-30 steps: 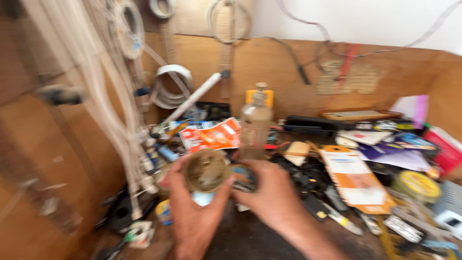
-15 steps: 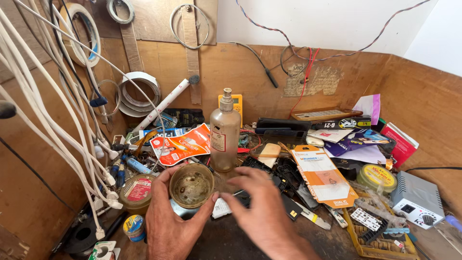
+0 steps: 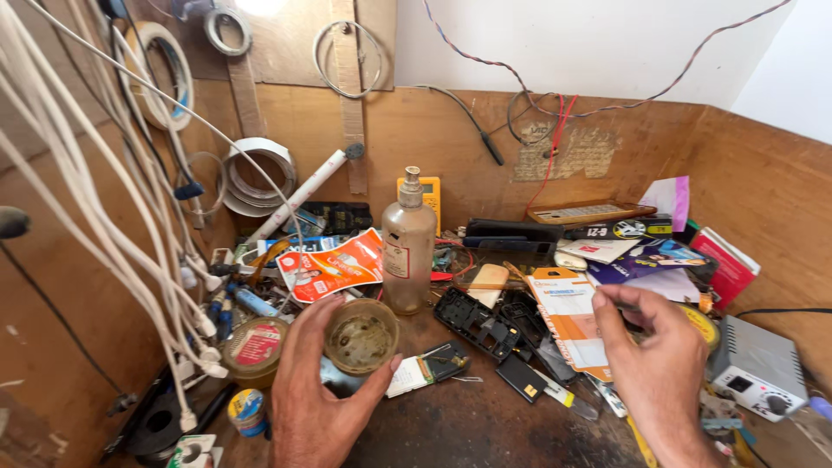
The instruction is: The person opens a small tin of soldering flux and uses a screwdriver to scoop some out. They then apply the flux to a small circuit board. Next, they use a soldering iron to solder components on the board. The person repeats the process of applying flux and soldering.
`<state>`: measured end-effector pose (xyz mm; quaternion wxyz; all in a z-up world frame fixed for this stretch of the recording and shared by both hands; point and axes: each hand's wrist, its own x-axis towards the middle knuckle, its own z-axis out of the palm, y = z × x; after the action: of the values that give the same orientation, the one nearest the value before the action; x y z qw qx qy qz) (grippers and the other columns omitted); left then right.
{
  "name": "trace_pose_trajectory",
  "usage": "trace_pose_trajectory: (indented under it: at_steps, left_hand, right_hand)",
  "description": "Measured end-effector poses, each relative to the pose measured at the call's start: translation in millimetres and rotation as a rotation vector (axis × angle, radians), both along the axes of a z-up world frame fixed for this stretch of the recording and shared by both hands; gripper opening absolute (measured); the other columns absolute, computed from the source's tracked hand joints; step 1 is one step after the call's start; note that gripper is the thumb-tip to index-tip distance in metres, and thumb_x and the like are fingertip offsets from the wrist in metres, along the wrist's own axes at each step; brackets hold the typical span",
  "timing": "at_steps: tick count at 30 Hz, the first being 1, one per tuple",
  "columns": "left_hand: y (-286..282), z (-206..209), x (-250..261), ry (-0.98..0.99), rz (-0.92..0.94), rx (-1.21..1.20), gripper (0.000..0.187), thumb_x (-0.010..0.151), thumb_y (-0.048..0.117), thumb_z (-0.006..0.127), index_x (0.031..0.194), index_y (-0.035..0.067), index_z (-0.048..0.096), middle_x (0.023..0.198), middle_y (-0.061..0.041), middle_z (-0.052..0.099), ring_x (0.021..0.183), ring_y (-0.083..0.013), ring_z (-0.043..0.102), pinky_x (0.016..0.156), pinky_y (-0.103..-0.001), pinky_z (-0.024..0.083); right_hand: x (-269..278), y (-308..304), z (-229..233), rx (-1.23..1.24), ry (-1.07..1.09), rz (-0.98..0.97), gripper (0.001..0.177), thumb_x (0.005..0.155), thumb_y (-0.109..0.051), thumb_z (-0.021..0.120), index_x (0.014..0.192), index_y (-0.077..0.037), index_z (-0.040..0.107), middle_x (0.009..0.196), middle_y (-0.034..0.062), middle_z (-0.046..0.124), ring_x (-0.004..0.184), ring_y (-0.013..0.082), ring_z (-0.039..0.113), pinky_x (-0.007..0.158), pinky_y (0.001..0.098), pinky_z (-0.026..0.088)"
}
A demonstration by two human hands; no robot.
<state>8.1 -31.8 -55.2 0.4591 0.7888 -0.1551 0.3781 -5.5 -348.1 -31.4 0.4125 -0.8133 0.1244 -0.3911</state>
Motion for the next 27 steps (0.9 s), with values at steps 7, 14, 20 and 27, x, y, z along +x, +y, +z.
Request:
trace_pose_trajectory:
  at_steps: [7, 14, 20, 27]
  left_hand:
    - [2, -1, -2, 0.155, 0.052, 0.089, 0.085, 0.062, 0.028, 0.093, 0.137, 0.009, 0.056, 0.116, -0.016, 0.057, 0.110, -0.0315, 0.062, 0.093, -0.043, 0.051]
    - [0, -6, 0, 0.159, -0.192, 0.104, 0.096, 0.069, 0.030, 0.090, 0.146, 0.001, 0.042, 0.129, -0.018, 0.060, 0.122, -0.0338, 0.061, 0.102, -0.044, 0.048]
    - [4, -10, -6, 0.097, -0.272, 0.110, 0.095, 0.075, 0.027, 0.088, 0.150, -0.003, 0.039, 0.140, -0.023, 0.058, 0.133, -0.0379, 0.056, 0.109, -0.046, 0.044]
    - [5, -10, -4, 0.177, -0.271, 0.055, 0.095, 0.075, 0.026, 0.087, 0.151, -0.002, 0.039, 0.138, -0.023, 0.059, 0.131, -0.0361, 0.058, 0.109, -0.044, 0.047]
  right_hand:
    - [2, 45, -24, -0.377, -0.188, 0.129, 0.016, 0.084, -0.012, 0.078, 0.100, -0.007, 0.078, 0.101, 0.0093, 0.077, 0.102, 0.0243, 0.070, 0.095, 0.0365, 0.051]
    - [7, 93, -25, -0.444, -0.187, 0.370, 0.018, 0.080, -0.010, 0.077, 0.098, -0.005, 0.073, 0.103, 0.0093, 0.074, 0.108, 0.0275, 0.068, 0.094, 0.0381, 0.052]
    - [19, 120, -20, -0.315, -0.090, 0.706, 0.050, 0.077, 0.002, 0.067, 0.126, -0.005, 0.067, 0.118, 0.0103, 0.072, 0.110, 0.0256, 0.068, 0.084, 0.0369, 0.053]
    - [31, 129, -23, -0.040, 0.193, 0.789, 0.059, 0.078, 0.011, 0.056, 0.134, -0.007, 0.062, 0.119, 0.0057, 0.074, 0.108, 0.0135, 0.076, 0.091, 0.0286, 0.059]
